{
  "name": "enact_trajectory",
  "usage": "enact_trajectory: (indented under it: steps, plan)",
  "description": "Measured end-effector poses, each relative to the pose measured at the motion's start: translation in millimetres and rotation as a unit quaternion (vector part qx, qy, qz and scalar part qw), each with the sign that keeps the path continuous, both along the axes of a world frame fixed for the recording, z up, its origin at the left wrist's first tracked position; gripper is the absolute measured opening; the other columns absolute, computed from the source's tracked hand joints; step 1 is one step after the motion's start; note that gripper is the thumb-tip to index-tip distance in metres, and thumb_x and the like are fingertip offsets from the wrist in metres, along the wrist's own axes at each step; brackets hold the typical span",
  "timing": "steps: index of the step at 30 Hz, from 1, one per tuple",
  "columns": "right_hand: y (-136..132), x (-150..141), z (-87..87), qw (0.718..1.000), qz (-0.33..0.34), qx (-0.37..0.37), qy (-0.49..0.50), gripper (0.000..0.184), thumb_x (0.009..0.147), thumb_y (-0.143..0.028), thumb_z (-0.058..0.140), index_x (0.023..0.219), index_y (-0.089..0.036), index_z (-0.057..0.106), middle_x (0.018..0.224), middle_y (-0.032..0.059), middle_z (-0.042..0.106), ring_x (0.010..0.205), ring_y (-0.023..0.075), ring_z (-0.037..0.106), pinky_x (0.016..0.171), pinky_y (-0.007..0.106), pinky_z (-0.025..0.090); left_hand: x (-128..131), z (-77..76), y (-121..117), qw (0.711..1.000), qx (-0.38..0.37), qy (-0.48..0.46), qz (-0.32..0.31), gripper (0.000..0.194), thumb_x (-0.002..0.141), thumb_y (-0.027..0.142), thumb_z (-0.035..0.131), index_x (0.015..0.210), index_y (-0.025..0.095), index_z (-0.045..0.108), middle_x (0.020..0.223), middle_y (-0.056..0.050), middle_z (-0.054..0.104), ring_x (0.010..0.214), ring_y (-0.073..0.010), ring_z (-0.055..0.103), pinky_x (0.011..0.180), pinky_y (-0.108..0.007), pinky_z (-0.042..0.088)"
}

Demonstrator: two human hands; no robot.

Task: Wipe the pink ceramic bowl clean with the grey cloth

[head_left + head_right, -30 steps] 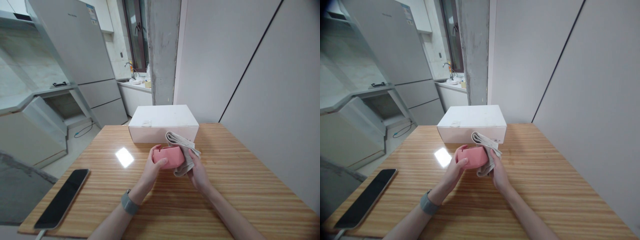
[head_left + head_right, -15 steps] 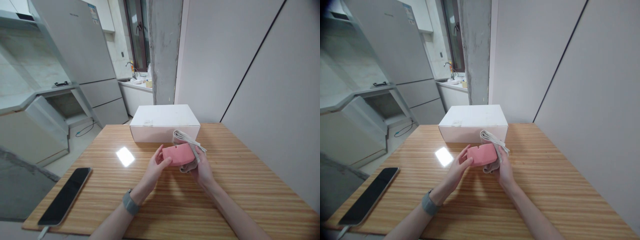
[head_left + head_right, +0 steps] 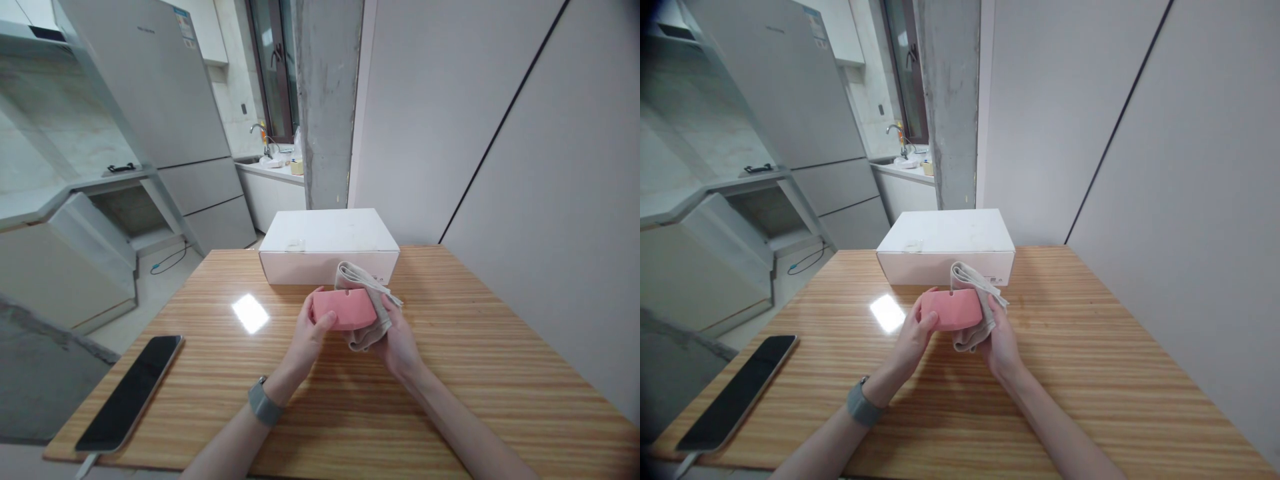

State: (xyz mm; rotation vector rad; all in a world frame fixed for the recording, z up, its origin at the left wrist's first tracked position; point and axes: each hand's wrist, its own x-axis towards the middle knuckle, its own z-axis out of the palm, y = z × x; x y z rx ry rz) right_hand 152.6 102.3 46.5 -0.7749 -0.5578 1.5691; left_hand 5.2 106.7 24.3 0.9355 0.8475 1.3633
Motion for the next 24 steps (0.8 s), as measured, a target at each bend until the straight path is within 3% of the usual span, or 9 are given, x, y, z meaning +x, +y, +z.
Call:
enact_trajectory:
  steps: [4,8,13,15,18,24]
  plan:
    - [-3,-3,-2.4,1.000,-0.015,-0.001,-0.004,0.034,0.071,-0.051,0.071,0.091,-0.024,0.073,0.085,0.0013,0.078,0.088,0.0268,0.071,0.068,0.034,0.057,-2,2.1,1,0.996,0.002,0.059,0.062,0.075,0.063,0.038,0.079,0.128,0.017,0.047,0.113,-0.012,0.063,0.100,-0.0253,0.060,0.087,-0.034,0.047]
    - [-3,-8,-11.1,0.998,-0.049,-0.007,-0.042,0.034,0.066,-0.050,0.076,0.088,-0.025,0.074,0.088,0.0010,0.078,0.098,0.0280,0.068,0.073,0.035,0.057,-3,2.6,1,0.992,0.006,0.086,0.095,0.077,0.065,0.035,0.079,0.131,0.018,0.044,0.121,-0.012,0.059,0.109,-0.0252,0.057,0.096,-0.034,0.043]
    - [3,-6,-13.6,0.994,-0.097,0.022,-0.050,0.035,0.067,-0.048,0.075,0.095,-0.026,0.074,0.105,0.0001,0.076,0.113,0.0262,0.062,0.091,0.037,0.053,-4,-1.3,3,0.999,-0.045,0.004,0.030,0.071,0.073,0.042,0.073,0.134,0.017,0.049,0.135,-0.012,0.054,0.129,-0.0275,0.046,0.108,-0.036,0.034]
    - [5,-3,-11.1,0.995,-0.087,0.028,-0.034,0.036,0.070,-0.048,0.073,0.098,-0.025,0.073,0.108,0.0008,0.075,0.111,0.0262,0.063,0.090,0.037,0.053,-4,-1.7,3,0.998,-0.060,-0.033,0.002,0.066,0.077,0.043,0.068,0.135,0.018,0.049,0.138,-0.011,0.054,0.131,-0.0268,0.044,0.110,-0.037,0.032]
    - [6,0,-7.2,0.997,-0.069,0.012,-0.014,0.034,0.072,-0.048,0.070,0.097,-0.025,0.073,0.103,0.0011,0.077,0.105,0.0262,0.067,0.084,0.036,0.055,-4,2.2,0,0.999,-0.027,-0.019,-0.013,0.066,0.079,0.038,0.070,0.138,0.021,0.047,0.134,-0.010,0.058,0.128,-0.0248,0.048,0.110,-0.037,0.031]
    - [4,1,-6.7,0.999,-0.042,-0.018,0.009,0.032,0.078,-0.048,0.065,0.098,-0.024,0.074,0.096,0.0018,0.078,0.099,0.0271,0.069,0.080,0.037,0.057,-3,11.2,-4,0.999,0.003,-0.038,-0.032,0.065,0.067,0.033,0.080,0.125,0.018,0.055,0.123,-0.013,0.064,0.115,-0.0280,0.058,0.095,-0.036,0.044]
